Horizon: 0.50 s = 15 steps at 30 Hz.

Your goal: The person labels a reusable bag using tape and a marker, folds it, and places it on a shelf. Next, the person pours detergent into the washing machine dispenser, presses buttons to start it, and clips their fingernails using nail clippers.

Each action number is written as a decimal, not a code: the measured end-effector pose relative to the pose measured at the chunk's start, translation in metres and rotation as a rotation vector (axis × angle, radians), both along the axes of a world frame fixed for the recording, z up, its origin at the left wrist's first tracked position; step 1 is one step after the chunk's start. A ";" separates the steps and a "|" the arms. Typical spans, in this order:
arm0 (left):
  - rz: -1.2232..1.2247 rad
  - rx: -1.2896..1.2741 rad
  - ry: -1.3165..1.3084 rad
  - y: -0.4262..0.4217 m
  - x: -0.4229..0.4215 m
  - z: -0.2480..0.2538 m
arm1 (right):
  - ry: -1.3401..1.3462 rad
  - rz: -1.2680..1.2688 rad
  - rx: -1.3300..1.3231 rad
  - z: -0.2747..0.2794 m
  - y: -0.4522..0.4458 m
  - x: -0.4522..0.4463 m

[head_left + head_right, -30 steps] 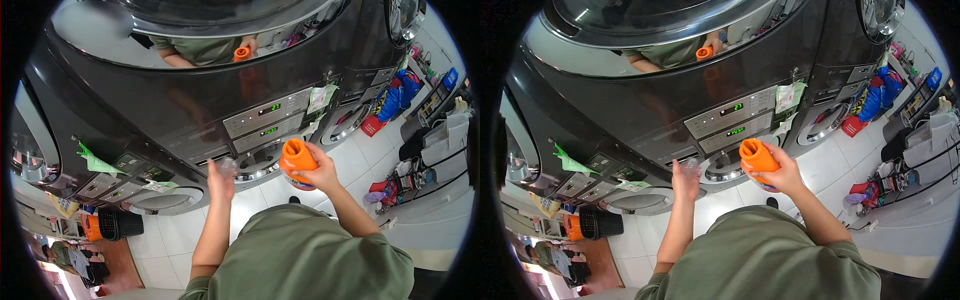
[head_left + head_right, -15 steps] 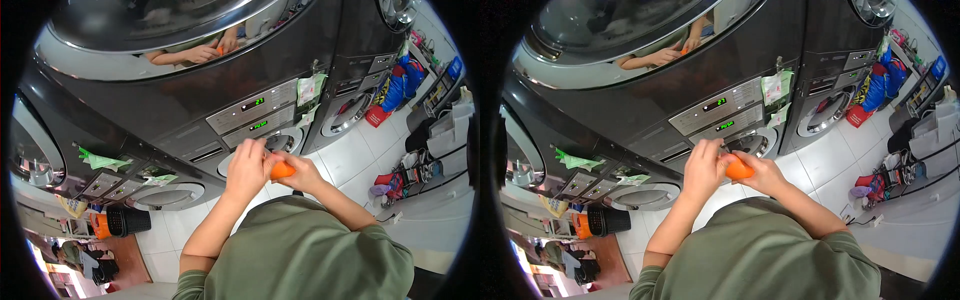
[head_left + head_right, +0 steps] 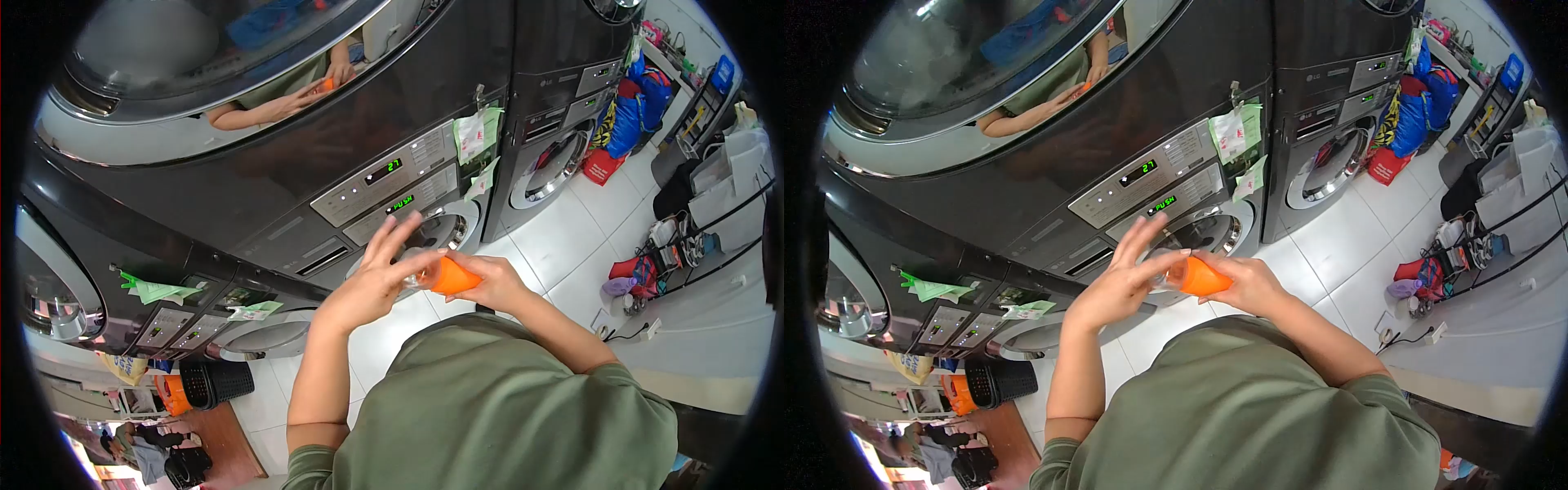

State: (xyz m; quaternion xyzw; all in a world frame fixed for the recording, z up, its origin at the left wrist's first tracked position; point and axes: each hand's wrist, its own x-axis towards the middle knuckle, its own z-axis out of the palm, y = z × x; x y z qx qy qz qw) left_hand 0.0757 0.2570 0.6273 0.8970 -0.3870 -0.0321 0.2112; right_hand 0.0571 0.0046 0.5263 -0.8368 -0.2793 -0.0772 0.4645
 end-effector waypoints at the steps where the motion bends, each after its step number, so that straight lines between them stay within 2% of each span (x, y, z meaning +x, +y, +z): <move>1: 0.014 -0.165 0.074 -0.003 -0.004 0.005 | -0.004 -0.012 -0.006 0.001 0.002 0.001; 2: 0.029 -0.330 0.149 -0.007 -0.010 0.007 | -0.010 -0.025 0.020 0.003 0.004 0.001; 4: 0.131 -0.368 0.322 -0.009 -0.019 0.021 | -0.021 -0.048 0.075 0.006 0.010 -0.001; 7: 0.314 -0.069 0.425 -0.008 -0.010 0.011 | -0.038 -0.047 0.054 0.007 0.019 -0.004; 8: 0.091 -0.076 0.208 0.006 -0.005 0.001 | -0.049 -0.036 0.059 0.005 0.021 -0.005; 10: 0.044 -0.085 -0.009 0.018 -0.014 0.014 | -0.071 -0.014 0.067 0.001 0.024 -0.007; 12: 0.143 -0.181 0.064 0.017 -0.032 0.029 | -0.067 -0.005 0.031 0.001 0.028 -0.009; 15: 0.339 -0.071 0.357 0.008 -0.037 0.027 | -0.087 0.022 0.016 0.001 0.035 -0.010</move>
